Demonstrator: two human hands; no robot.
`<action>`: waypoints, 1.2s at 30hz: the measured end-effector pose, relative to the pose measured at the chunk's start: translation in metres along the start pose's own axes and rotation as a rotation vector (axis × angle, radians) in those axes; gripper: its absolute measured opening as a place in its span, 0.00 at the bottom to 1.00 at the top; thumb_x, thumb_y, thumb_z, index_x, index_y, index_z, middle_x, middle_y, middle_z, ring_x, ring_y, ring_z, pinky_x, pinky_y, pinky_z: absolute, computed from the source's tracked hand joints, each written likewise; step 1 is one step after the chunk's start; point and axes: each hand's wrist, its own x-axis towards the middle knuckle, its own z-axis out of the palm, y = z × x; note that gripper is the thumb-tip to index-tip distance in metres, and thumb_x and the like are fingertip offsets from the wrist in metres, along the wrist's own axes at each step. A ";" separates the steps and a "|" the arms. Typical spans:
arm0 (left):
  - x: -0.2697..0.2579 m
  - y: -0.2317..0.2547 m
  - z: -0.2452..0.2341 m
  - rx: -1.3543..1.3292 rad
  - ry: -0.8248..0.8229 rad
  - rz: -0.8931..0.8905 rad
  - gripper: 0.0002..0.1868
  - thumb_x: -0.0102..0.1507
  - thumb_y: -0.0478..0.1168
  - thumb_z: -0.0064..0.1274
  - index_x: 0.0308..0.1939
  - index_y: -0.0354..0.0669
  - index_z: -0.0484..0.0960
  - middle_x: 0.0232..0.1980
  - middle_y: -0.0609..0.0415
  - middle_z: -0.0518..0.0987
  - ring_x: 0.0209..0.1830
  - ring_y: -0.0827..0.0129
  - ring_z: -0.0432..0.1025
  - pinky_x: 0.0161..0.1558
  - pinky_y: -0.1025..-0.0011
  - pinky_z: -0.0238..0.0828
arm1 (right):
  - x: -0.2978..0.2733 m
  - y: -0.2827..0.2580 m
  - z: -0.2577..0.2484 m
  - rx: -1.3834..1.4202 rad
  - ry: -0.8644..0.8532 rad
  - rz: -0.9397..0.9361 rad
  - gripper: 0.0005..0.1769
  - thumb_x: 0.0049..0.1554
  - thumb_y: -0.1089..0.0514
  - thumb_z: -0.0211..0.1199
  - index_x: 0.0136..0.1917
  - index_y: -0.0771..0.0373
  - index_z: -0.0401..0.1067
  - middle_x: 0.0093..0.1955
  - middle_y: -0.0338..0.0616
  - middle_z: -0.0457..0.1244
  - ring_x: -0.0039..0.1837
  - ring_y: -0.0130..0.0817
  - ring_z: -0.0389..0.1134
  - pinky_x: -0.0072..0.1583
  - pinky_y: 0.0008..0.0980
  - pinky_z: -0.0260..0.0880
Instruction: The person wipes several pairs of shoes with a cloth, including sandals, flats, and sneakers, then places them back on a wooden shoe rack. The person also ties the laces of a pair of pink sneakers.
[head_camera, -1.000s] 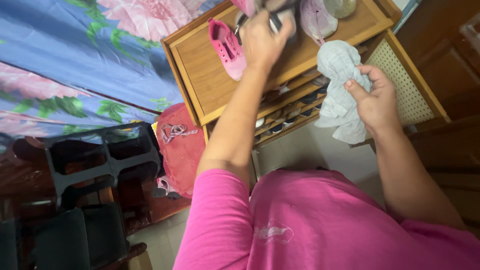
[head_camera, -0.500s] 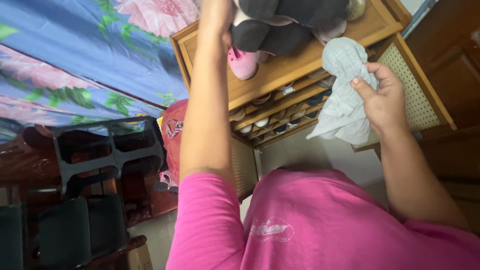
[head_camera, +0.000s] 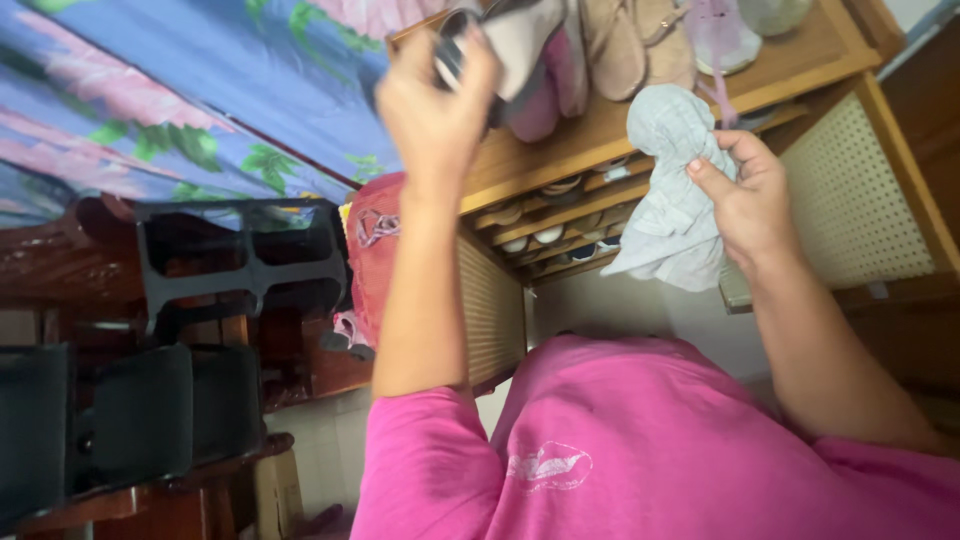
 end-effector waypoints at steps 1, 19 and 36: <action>-0.013 -0.013 0.004 0.098 0.025 0.044 0.18 0.69 0.46 0.64 0.31 0.38 0.78 0.28 0.48 0.78 0.26 0.57 0.77 0.35 0.62 0.71 | 0.001 0.003 0.004 -0.007 -0.004 0.009 0.14 0.69 0.71 0.66 0.68 0.66 0.73 0.60 0.41 0.72 0.58 0.25 0.73 0.62 0.28 0.76; -0.056 -0.157 0.095 -1.061 0.159 -1.095 0.49 0.75 0.67 0.59 0.78 0.25 0.61 0.79 0.29 0.66 0.77 0.43 0.64 0.79 0.48 0.59 | 0.000 0.021 0.048 -0.005 -0.006 0.076 0.15 0.68 0.70 0.67 0.67 0.67 0.74 0.60 0.40 0.72 0.57 0.24 0.73 0.62 0.27 0.76; -0.041 -0.162 0.157 -1.156 -0.049 -1.036 0.11 0.69 0.41 0.68 0.51 0.41 0.85 0.40 0.59 0.84 0.35 0.71 0.70 0.38 0.72 0.68 | -0.006 -0.047 0.031 -0.164 0.031 -0.265 0.14 0.73 0.72 0.68 0.70 0.69 0.72 0.65 0.43 0.71 0.63 0.27 0.72 0.68 0.29 0.76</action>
